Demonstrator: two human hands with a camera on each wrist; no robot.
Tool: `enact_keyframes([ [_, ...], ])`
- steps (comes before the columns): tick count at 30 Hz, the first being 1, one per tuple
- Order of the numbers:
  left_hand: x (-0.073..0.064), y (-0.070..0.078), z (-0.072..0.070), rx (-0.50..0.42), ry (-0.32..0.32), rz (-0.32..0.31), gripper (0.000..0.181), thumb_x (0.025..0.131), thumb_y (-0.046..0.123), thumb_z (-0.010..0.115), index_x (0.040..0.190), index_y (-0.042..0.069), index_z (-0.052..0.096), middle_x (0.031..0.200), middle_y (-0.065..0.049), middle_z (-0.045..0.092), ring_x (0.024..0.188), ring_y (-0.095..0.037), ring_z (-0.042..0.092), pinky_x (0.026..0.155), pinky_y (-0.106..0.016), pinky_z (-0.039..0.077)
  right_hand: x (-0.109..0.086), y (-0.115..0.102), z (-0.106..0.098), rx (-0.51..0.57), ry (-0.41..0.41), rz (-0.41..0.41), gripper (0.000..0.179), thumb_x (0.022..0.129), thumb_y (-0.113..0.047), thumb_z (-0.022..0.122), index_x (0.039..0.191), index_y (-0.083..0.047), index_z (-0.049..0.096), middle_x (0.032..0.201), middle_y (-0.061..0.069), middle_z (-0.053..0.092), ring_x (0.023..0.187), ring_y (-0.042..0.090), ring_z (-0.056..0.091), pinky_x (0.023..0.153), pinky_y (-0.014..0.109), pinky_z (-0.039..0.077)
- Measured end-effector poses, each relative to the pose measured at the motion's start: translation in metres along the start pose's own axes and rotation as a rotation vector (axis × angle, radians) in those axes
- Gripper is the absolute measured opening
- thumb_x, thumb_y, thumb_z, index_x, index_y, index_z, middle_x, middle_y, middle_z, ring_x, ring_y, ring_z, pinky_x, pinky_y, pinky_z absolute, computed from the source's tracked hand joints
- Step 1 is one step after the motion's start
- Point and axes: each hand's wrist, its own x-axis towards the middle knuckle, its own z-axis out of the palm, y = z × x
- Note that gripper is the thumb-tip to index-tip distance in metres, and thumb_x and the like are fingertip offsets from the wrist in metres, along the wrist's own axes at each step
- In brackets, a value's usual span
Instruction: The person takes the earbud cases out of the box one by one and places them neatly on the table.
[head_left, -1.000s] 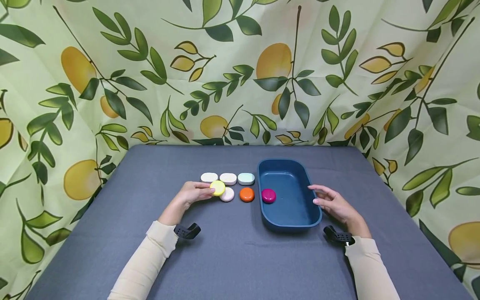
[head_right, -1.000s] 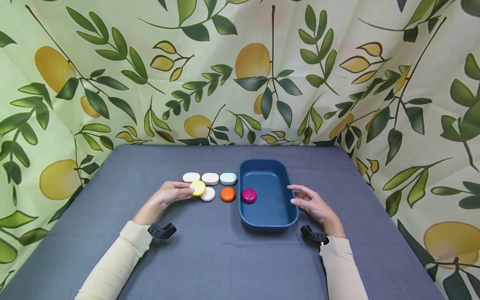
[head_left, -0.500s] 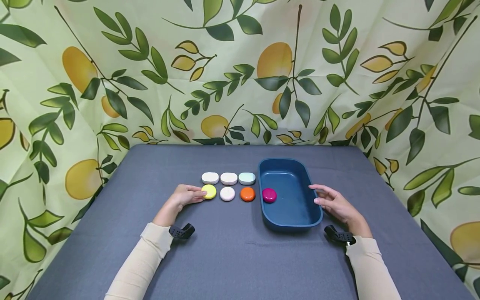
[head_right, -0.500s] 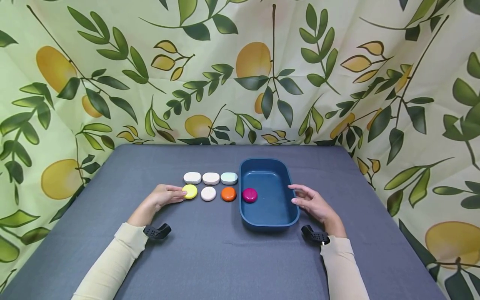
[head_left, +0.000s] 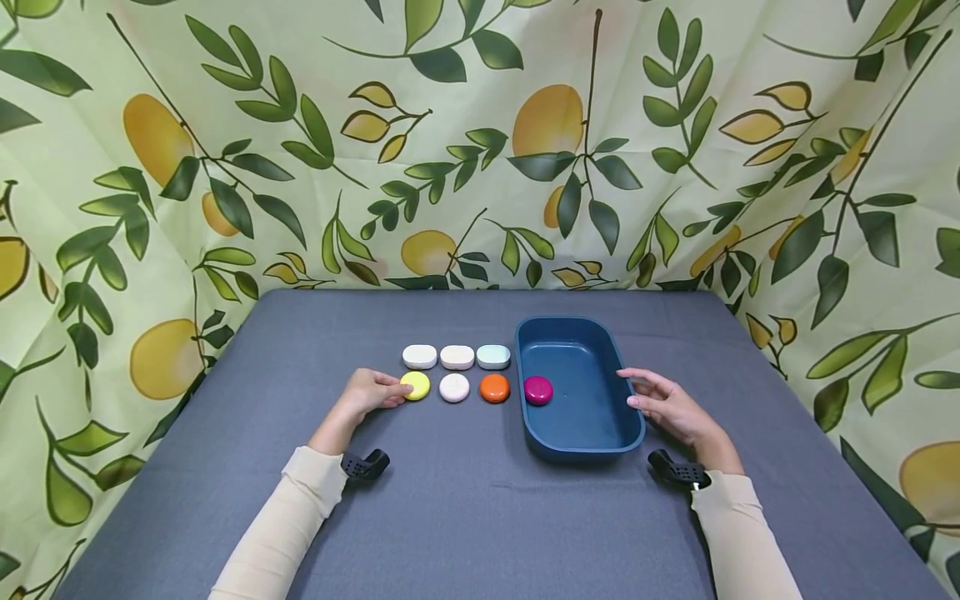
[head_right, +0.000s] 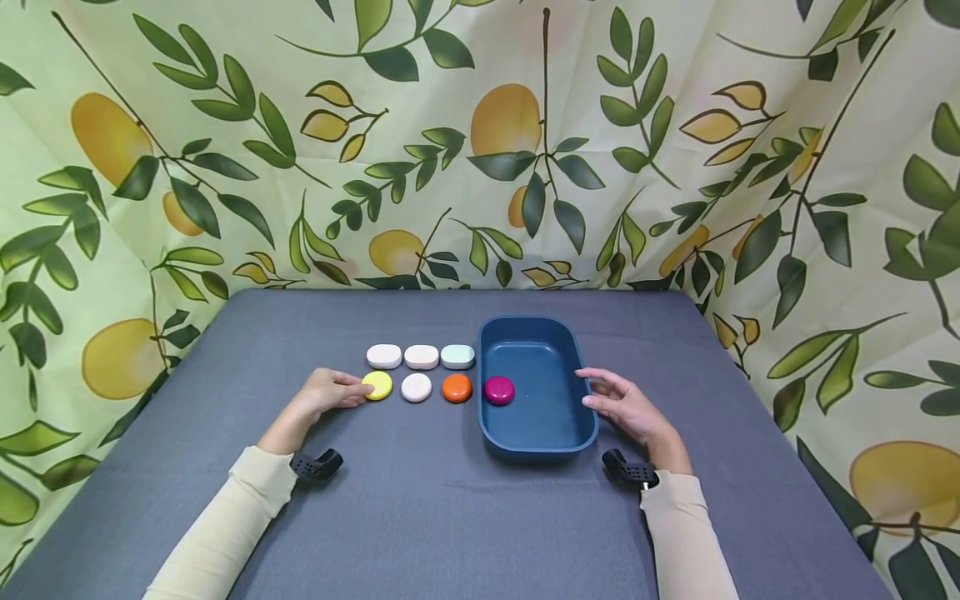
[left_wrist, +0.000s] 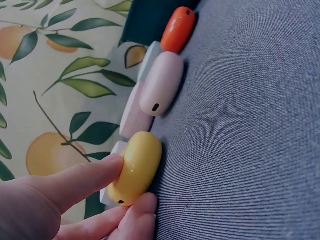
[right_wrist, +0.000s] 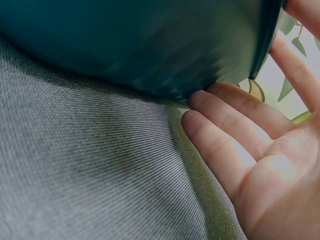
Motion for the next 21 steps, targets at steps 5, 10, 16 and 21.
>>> enact_keyframes([
  [5, -0.005, 0.001, 0.001, 0.13, 0.076, 0.034, 0.036, 0.08, 0.017, 0.077, 0.104, -0.009, 0.069, 0.065, -0.001, 0.071, 0.055, 0.001, 0.061, 0.056, -0.014, 0.053, 0.0, 0.001, -0.001, 0.028, -0.007, -0.014, 0.043, 0.096, -0.017, 0.058, 0.139, -0.018, 0.049, 0.126, -0.021, 0.05, 0.103, -0.008, 0.056, 0.086, 0.015, 0.052],
  [10, -0.011, 0.008, 0.001, 0.264, 0.14, 0.078, 0.033, 0.079, 0.023, 0.078, 0.099, -0.004, 0.073, 0.066, -0.005, 0.074, 0.052, 0.001, 0.059, 0.053, -0.014, 0.046, 0.0, 0.001, -0.001, 0.04, -0.012, -0.014, 0.043, 0.096, -0.017, 0.058, 0.138, -0.02, 0.05, 0.118, -0.029, 0.05, 0.103, -0.008, 0.057, 0.085, 0.015, 0.052],
  [16, -0.016, 0.025, 0.007, 0.272, 0.147, 0.155, 0.03, 0.081, 0.021, 0.076, 0.098, -0.003, 0.073, 0.073, -0.009, 0.075, 0.056, -0.001, 0.06, 0.054, -0.015, 0.043, 0.0, 0.001, 0.0, 0.033, 0.001, -0.005, 0.043, 0.096, -0.016, 0.059, 0.137, -0.02, 0.05, 0.116, -0.029, 0.051, 0.101, -0.007, 0.057, 0.084, 0.015, 0.052],
  [21, -0.018, 0.042, 0.023, 0.154, 0.035, 0.26, 0.03, 0.083, 0.013, 0.074, 0.105, -0.007, 0.07, 0.089, -0.019, 0.075, 0.068, -0.014, 0.07, 0.063, -0.022, 0.056, 0.001, 0.001, 0.0, 0.034, 0.007, -0.002, 0.045, 0.095, -0.017, 0.06, 0.139, -0.018, 0.049, 0.119, -0.026, 0.05, 0.102, -0.007, 0.057, 0.085, 0.015, 0.052],
])
